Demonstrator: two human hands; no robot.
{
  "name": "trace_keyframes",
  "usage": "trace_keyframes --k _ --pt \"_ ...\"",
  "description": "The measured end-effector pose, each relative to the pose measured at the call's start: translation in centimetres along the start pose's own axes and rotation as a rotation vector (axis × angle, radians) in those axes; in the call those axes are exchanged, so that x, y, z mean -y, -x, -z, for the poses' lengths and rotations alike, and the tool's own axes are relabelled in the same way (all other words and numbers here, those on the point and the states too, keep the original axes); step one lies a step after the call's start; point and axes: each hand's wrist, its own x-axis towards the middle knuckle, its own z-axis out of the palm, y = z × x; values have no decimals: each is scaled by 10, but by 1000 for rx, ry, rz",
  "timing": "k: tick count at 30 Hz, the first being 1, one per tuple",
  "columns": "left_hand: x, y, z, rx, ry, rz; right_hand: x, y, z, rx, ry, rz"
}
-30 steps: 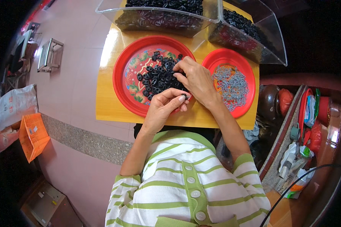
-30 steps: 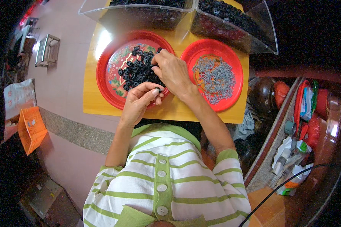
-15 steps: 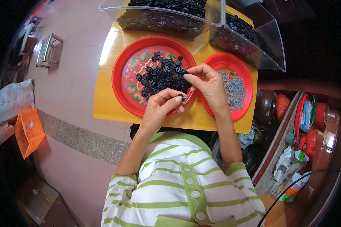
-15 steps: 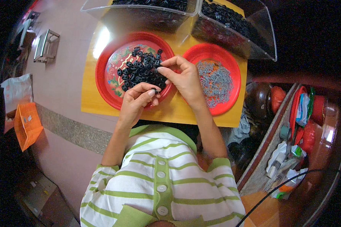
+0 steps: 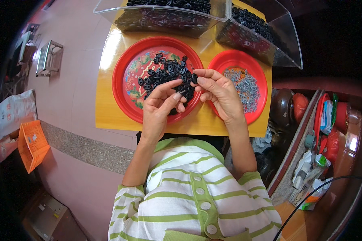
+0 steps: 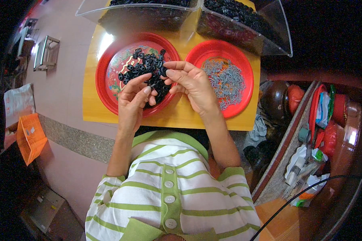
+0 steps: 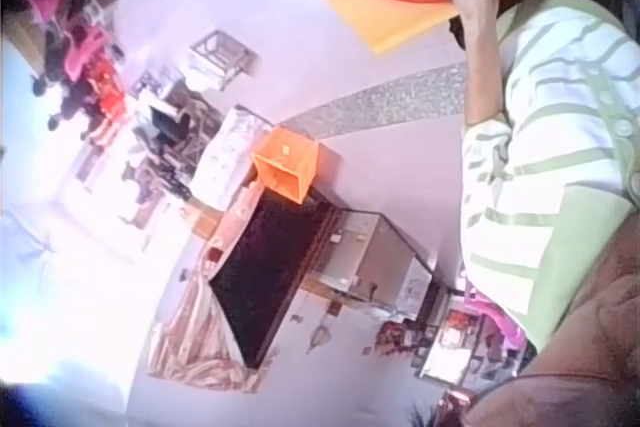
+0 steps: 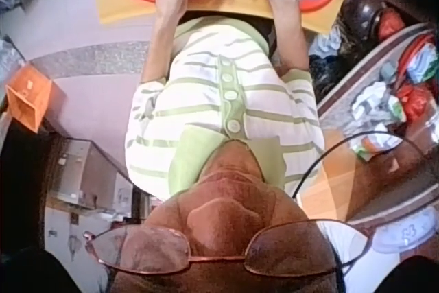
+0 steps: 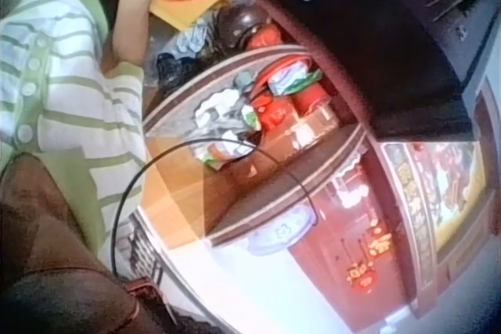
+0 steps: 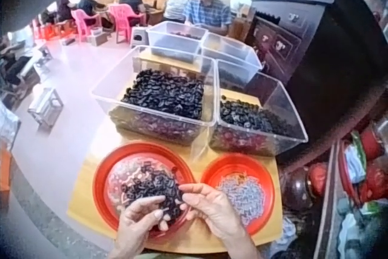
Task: The person assembles plastic fasteners by hand, taking small black components and pins from red trays and fitting them together.
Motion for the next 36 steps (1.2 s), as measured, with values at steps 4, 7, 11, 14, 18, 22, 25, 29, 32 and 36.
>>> trace_keyframes --k 4,7,11,14,18,22,25,29,32,36 --pt "-2 -6 2 -38 -151 -53 -1 4 -4 -12 99 63" --pt "-4 -10 1 -67 -227 -62 -3 8 -8 -25 180 99" --pt "-3 -14 -2 -59 -341 -111 -3 11 -13 -37 271 144" --pt "-1 -15 -5 -51 -356 -136 -3 14 -17 -23 312 189" --pt "-1 -15 -7 -39 -377 -146 -7 14 -15 -13 342 247" --pt "-4 -15 -9 -47 -411 -124 -6 18 -19 -64 480 280" --pt "-3 -16 -9 -61 -406 -126 -7 20 -22 -86 548 321" --pt "-1 -17 -10 -95 -420 -92 -7 20 -22 -102 557 336" --pt "-1 -17 -10 -122 -410 -99 -12 17 -18 -169 504 392" --pt "-5 -17 -7 -162 -440 -165 -14 17 -13 -195 468 395"
